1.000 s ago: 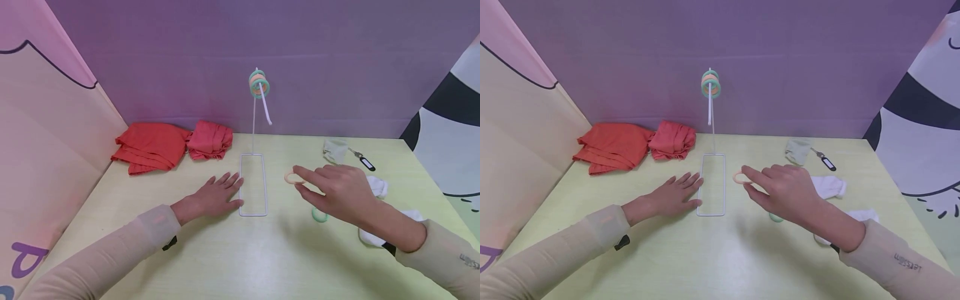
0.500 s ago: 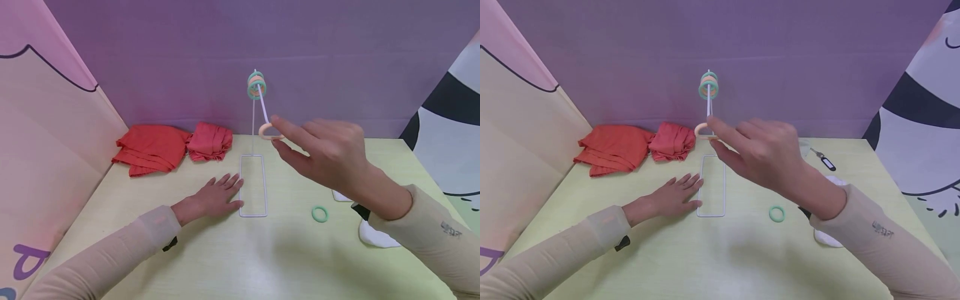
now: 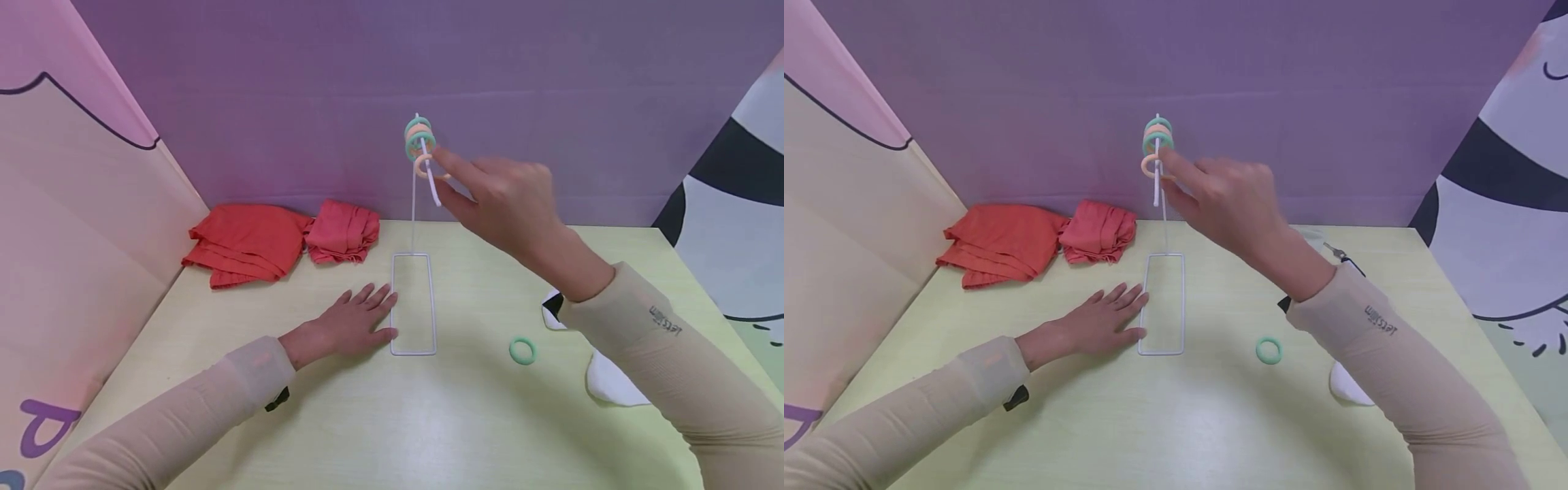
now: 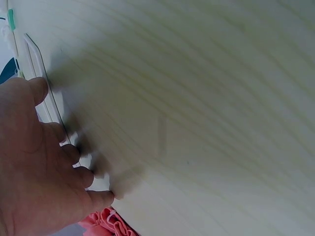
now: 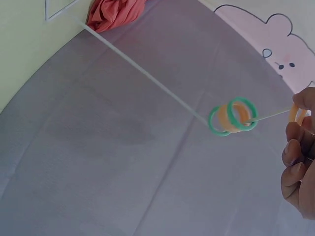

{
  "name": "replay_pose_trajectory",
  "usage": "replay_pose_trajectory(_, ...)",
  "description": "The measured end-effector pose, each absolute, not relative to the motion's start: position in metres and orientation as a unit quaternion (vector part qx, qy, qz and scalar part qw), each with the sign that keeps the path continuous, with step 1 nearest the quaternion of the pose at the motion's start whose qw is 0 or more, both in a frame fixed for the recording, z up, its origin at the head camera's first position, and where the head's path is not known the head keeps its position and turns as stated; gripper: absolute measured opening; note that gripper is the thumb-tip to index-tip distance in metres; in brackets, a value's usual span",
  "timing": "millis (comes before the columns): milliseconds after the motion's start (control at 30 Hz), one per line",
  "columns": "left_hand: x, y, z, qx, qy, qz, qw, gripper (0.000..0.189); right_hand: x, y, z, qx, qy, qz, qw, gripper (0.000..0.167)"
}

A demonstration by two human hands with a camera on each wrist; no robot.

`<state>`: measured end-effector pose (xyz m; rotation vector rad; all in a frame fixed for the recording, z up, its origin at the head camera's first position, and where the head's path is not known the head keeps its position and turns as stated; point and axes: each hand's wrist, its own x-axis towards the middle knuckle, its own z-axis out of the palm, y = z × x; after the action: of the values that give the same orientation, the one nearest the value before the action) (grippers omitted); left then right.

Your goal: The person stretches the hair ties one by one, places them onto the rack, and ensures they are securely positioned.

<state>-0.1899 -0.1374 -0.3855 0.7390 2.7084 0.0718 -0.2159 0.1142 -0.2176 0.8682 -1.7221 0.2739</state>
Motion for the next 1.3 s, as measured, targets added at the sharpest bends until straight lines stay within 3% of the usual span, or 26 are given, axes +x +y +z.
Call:
replay_pose_trajectory(533, -0.188, -0.138, -0.386, 0.253, 0.952, 0.023, 0.169, 0.077, -0.246, 0.108, -0.219, 0.341, -0.766, 0.084, 0.538, 0.021)
replay_pose_trajectory(933, -0.187, -0.138, -0.384, 0.259, 0.95, 0.021, 0.175, 0.077, -0.255, 0.106, -0.222, 0.323, -0.795, 0.078, 0.507, 0.018)
replay_pose_trajectory(1100, -0.187, -0.138, -0.383, 0.261, 0.949, 0.022, 0.176, 0.077, -0.247, 0.109, -0.22, 0.317, -0.801, 0.072, 0.503, 0.025)
replay_pose_trajectory(1200, -0.187, -0.138, -0.383, 0.262, 0.949, 0.02, 0.175, 0.077, -0.234, 0.119, -0.218, 0.314, -0.817, 0.08, 0.478, 0.032)
replay_pose_trajectory(1300, -0.187, -0.137, -0.383, 0.263, 0.949, 0.016, 0.176, 0.078, -0.214, 0.137, -0.219, 0.297, -0.863, 0.1, 0.397, 0.038)
